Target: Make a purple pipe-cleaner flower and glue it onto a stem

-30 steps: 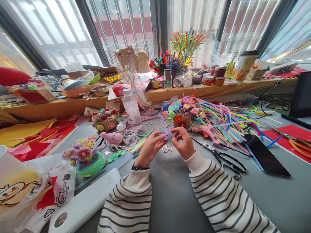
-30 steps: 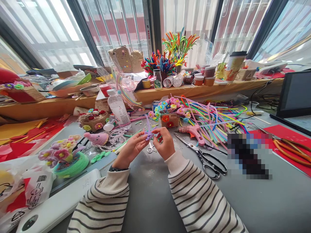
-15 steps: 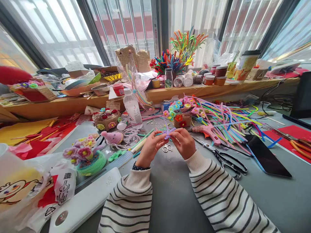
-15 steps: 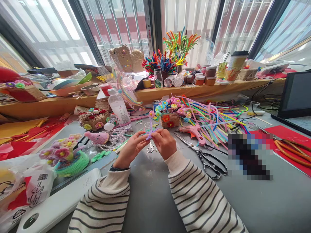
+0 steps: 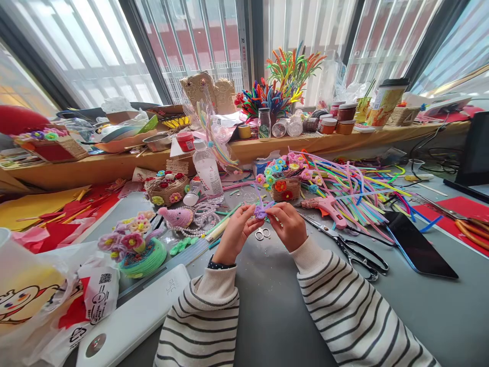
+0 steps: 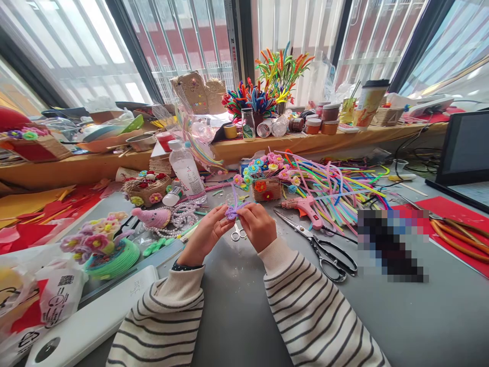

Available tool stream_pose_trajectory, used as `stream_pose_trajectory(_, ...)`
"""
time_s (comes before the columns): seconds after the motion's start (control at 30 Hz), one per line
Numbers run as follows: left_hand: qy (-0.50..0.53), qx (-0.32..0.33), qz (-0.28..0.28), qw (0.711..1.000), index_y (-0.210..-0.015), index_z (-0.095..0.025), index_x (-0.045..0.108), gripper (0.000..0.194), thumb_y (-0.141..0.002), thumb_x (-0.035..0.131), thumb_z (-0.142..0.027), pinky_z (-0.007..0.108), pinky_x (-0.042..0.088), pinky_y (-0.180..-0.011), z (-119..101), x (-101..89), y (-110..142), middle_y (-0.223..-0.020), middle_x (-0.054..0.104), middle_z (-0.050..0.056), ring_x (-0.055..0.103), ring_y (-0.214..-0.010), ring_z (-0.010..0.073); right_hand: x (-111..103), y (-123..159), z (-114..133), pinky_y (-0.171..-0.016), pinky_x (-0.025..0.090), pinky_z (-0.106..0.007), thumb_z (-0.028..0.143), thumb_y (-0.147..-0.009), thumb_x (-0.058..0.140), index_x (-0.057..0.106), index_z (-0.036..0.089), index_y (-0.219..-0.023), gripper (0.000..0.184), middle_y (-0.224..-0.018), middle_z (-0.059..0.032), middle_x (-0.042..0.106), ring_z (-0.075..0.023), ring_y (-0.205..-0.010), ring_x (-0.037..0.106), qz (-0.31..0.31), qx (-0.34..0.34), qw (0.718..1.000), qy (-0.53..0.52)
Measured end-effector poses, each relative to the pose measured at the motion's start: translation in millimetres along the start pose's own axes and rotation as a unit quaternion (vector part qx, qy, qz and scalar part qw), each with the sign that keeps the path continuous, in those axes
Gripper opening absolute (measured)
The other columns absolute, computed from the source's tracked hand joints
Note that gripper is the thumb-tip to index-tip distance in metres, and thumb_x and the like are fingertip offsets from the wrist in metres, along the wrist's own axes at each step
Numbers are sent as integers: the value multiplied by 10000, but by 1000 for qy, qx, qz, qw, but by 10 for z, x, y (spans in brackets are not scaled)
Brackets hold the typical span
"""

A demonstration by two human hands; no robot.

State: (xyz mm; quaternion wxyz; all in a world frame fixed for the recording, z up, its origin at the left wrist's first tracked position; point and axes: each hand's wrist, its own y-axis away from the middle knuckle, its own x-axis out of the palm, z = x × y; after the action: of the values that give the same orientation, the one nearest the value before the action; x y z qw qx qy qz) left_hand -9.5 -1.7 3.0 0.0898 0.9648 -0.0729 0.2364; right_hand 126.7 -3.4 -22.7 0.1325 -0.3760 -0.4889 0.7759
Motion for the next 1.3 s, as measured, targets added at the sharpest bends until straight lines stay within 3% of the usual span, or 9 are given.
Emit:
stream_pose_trajectory(0.17,-17,-2,-12,1000,-820,-152,478,252,-631,637,-201,194,480,-600,-3,2,13,-693,573,-11,575,-598,68,4,5,7,-687,458,-274,150,-781,450,582,193,-844,153,-777,-54,570,-156,-773,520,9,13,1000,-21)
stream_pose_trajectory(0.27,-21,12,-23,999,-819,-154,478,287,-598,661,-172,208,478,-625,7,-13,5,-700,574,-11,572,-622,73,2,-2,32,-613,464,-254,154,-774,439,571,195,-863,164,-803,-53,553,-142,-728,518,21,73,994,-79)
stream_pose_trajectory(0.43,-34,40,-19,998,-803,-157,515,279,-575,676,-162,223,473,-675,20,-40,-9,-723,582,-12,570,-674,79,-8,-27,61,-492,430,-214,257,-771,465,553,182,-801,119,-788,-38,537,-111,-628,499,35,197,962,-185)
stream_pose_trajectory(0.7,-28,17,12,999,-725,-128,609,164,-588,665,-197,250,457,-745,35,-48,-1,-747,605,17,572,-726,102,32,-21,22,-544,404,-226,342,-736,517,547,174,-699,175,-696,-16,548,-120,-635,507,53,282,924,-252)
stream_pose_trajectory(0.87,-34,10,-3,999,-700,-126,622,149,-592,660,-221,251,466,-718,17,-42,-6,-729,606,15,565,-702,101,47,-11,-3,-546,399,-222,339,-721,534,548,173,-699,168,-698,-9,540,-113,-627,496,65,297,910,-282)
stream_pose_trajectory(1.07,-46,11,-18,999,-665,-123,620,149,-581,663,-238,235,465,-696,13,-41,2,-686,603,8,555,-664,87,25,-24,19,-555,408,-217,305,-719,540,550,174,-671,140,-718,-11,511,-107,-628,489,70,260,926,-265)
stream_pose_trajectory(1.3,-83,-2,-5,997,-718,-134,593,207,-579,668,-267,262,469,-663,9,-25,14,-667,619,20,591,-630,114,36,-14,14,-551,410,-218,301,-734,521,536,173,-687,137,-724,-16,517,-111,-635,494,63,266,929,-251)
